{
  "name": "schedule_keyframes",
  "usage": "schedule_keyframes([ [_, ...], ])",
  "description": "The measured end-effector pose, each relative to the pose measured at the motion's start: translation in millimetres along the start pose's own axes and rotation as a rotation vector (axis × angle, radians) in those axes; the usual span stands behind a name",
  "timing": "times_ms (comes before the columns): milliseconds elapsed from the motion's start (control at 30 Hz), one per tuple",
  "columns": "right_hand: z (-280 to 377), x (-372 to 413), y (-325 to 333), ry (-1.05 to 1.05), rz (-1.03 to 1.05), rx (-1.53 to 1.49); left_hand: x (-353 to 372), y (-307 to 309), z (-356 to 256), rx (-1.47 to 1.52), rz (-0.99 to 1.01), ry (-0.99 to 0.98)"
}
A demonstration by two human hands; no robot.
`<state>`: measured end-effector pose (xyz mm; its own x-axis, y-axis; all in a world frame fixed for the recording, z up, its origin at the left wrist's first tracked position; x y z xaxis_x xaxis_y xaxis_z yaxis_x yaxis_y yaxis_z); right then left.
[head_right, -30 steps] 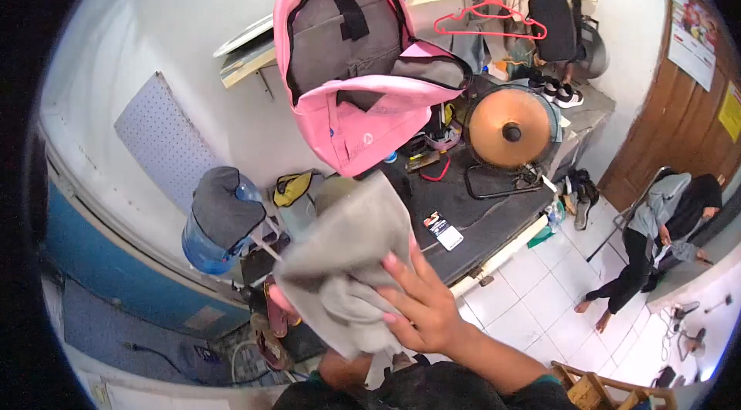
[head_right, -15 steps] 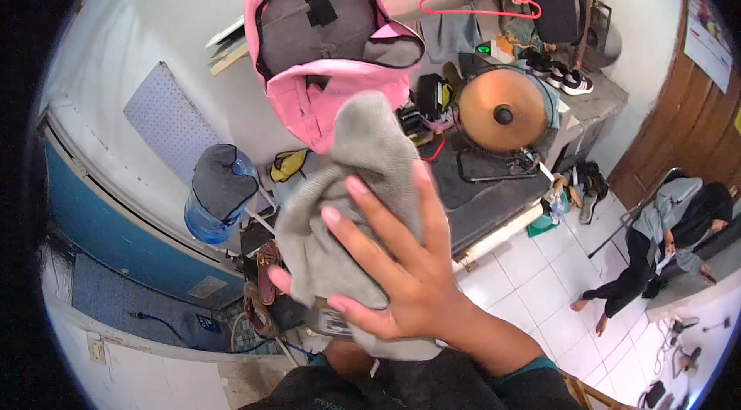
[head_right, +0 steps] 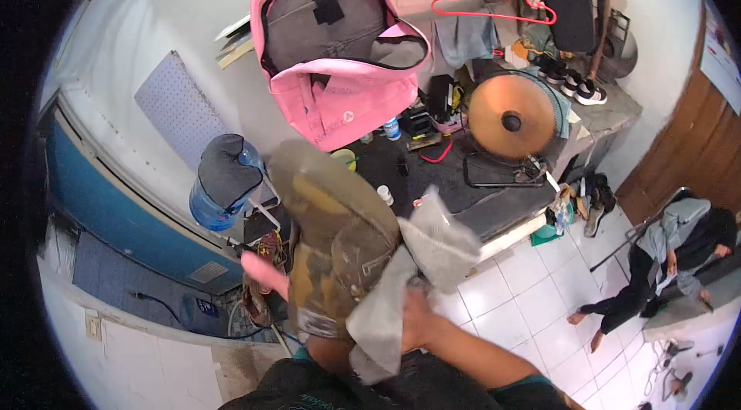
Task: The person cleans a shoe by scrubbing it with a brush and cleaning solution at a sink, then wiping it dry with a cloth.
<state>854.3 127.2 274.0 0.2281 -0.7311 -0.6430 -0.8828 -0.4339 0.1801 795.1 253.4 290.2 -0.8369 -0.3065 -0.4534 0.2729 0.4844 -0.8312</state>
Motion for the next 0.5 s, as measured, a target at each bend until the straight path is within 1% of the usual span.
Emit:
schedule_keyframes([
  [67, 21, 6, -1, 0.444, 0.156, 0.799, 2, 1, -3, -0.016, -0.006, -0.004],
  [133, 7, 8, -3, 0.24, 0.063, 0.349, 5, 0, 6, -0.019, -0.01, 0.006],
  [167, -46, -10, -6, -0.197, -0.121, -0.493, 9, -1, 16, -0.037, -0.019, 0.016],
  [200, -58, -15, -7, -0.461, -0.144, -0.929, 8, -2, 24, -0.046, -0.024, 0.028],
  [233, -68, -19, -7, -0.738, -0.307, -1.359, 6, -3, 27, -0.057, -0.032, 0.031],
  [267, -53, -20, -3, -0.823, -0.316, -1.39, 2, -3, 32, -0.064, -0.029, 0.034],
  [300, 3, 7, -8, -0.876, -0.305, -1.353, -2, -3, 26, -0.042, -0.017, 0.022],
  [333, 51, 32, -11, -0.895, -0.241, -1.428, -6, -1, 24, -0.034, -0.011, 0.018],
  [367, 70, 42, -10, -0.874, -0.166, -1.524, -11, 1, 18, -0.017, -0.001, 0.006],
  [433, 67, 47, -16, -0.852, -0.109, -1.637, -15, 6, 16, -0.013, 0.008, 0.0],
  [500, 23, 34, -36, -0.87, -0.099, -1.654, -14, 6, 21, -0.055, -0.023, 0.006],
])
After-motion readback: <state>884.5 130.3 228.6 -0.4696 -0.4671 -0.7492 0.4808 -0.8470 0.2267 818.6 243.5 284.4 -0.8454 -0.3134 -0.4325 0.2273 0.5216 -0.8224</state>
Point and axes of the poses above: each hand's wrist, its own x-axis away from the middle knuckle, its own y-axis out of the back of the hand, z = x × y, the point moved 1 cm from there along -x, towards the middle knuckle, and after that the axes turned 2 degrees about z, right-handed, at the moved point
